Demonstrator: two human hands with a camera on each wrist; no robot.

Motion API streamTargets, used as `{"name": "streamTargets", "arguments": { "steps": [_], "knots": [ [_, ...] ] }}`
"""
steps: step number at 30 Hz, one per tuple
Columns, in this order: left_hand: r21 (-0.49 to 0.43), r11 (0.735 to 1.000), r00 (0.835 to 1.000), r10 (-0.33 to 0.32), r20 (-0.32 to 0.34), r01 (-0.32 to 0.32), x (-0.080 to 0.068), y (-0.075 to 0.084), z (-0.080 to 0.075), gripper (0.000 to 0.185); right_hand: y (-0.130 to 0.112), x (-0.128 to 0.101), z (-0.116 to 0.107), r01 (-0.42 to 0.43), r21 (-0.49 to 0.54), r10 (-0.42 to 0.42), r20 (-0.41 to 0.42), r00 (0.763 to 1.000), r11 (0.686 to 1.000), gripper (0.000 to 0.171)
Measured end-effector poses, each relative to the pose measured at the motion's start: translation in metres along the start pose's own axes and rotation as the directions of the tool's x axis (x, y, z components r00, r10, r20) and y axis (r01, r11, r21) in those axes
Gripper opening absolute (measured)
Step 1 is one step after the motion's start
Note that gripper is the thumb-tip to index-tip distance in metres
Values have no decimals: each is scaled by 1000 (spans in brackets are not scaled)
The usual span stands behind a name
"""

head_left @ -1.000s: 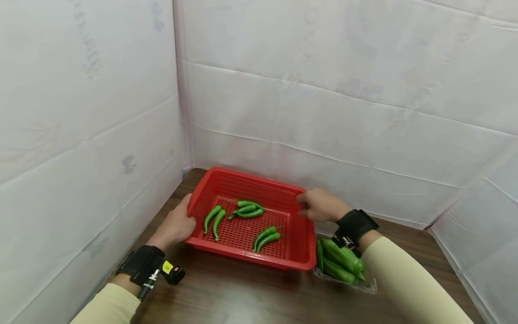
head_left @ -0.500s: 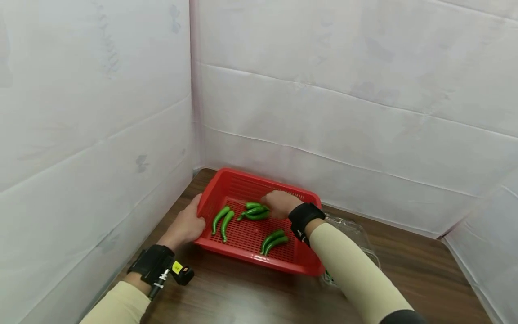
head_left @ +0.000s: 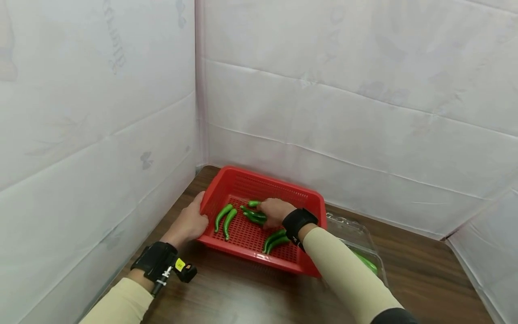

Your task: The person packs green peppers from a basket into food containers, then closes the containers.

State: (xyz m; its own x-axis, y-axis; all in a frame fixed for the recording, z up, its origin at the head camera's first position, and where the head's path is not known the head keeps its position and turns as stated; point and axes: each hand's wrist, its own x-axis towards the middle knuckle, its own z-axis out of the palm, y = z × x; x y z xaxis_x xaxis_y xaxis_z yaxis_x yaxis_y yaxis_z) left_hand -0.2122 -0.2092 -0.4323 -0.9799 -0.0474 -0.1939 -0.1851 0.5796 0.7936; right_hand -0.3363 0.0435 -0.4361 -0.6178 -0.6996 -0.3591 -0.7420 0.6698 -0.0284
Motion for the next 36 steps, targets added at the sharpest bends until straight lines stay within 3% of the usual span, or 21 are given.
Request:
{"name": "streamTargets", "arguments": {
  "steps": [6,9,13,23,30,34,36],
  "knots": [
    [-5,1000,1000,7,17,-7,1,0,3,73,-2,-5,5,-23,7,23,32,999,1000,20],
    [-5,1000,1000,12,24,-12,3,0,3,74,-1,-8,5,-16,16,16,37,999,1000,18],
    [-3,1000,999,10,32,-10,4,0,4,73,1,-13,-2,-1,108,-2,33,999,994,13],
    [16,1000,999,18,41,-19,10,-4,-2,73,8,-40,-40,33,275,-26,-30,999,961,22],
    [24,1000,999,19,33,-20,15,-9,-6,72,21,-55,-60,63,264,-45,-72,996,962,28],
    [29,999,999,18,35,-19,17,-11,-7,70,27,-69,-64,43,248,-22,-89,996,968,41],
    [31,999,999,19,35,-20,17,-12,-8,70,30,-78,-64,47,250,-24,-95,995,967,38]
  ]
}}
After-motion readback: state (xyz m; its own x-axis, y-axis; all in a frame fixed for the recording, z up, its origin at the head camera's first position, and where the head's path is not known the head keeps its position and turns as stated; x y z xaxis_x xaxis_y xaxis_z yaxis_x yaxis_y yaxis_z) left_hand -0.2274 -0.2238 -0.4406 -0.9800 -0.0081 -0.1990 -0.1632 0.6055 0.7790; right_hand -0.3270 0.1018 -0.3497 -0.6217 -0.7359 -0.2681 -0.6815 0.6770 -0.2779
